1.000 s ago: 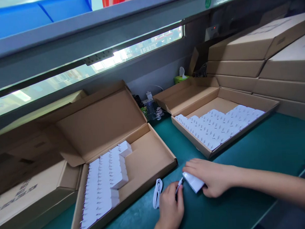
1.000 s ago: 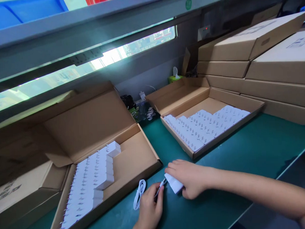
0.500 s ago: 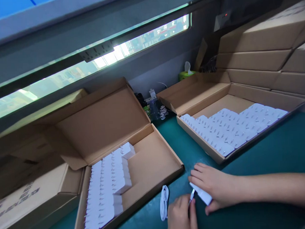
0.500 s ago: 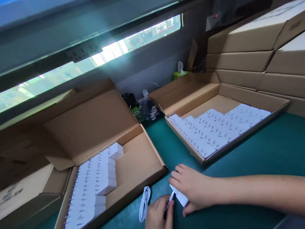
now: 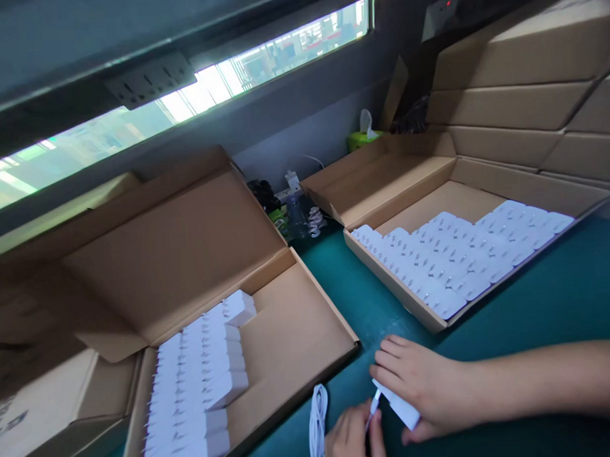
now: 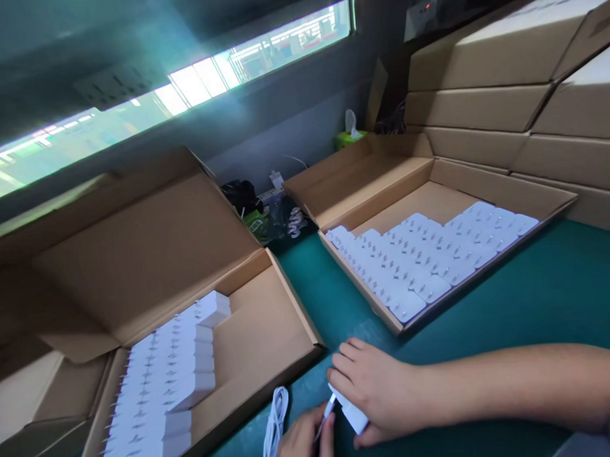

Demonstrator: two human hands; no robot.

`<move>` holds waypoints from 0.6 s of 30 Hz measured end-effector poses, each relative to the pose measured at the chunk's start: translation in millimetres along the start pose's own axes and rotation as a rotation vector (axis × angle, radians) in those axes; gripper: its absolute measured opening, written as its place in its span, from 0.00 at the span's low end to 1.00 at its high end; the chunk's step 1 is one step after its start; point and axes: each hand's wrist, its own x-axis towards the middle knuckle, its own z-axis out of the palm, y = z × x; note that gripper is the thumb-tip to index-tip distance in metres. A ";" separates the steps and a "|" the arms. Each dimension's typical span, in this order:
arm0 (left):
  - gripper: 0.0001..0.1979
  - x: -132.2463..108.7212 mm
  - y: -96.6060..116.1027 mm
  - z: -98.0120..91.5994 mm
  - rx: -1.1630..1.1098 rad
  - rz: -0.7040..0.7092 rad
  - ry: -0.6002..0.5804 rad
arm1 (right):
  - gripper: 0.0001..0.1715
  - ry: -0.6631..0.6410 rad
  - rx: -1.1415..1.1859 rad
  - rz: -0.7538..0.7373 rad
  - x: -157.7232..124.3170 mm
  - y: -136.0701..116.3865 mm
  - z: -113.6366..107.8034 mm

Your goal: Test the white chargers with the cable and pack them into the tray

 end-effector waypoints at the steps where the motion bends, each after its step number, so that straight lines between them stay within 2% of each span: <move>1: 0.08 0.3 0.5 0.1 -0.011 -0.015 -0.003 | 0.36 0.001 -0.004 -0.004 -0.3 0.4 -0.3; 5: 0.09 4.2 3.5 -3.6 -0.046 -0.041 -0.072 | 0.35 -0.006 -0.009 -0.011 -1.3 1.7 -3.2; 11: 0.10 15.7 5.6 -14.6 -0.056 0.099 -0.240 | 0.35 -0.018 -0.016 -0.015 -1.2 2.6 -9.1; 18: 0.09 31.5 7.0 -15.1 -0.040 0.105 -0.327 | 0.33 0.002 -0.032 -0.046 -0.4 3.8 -7.7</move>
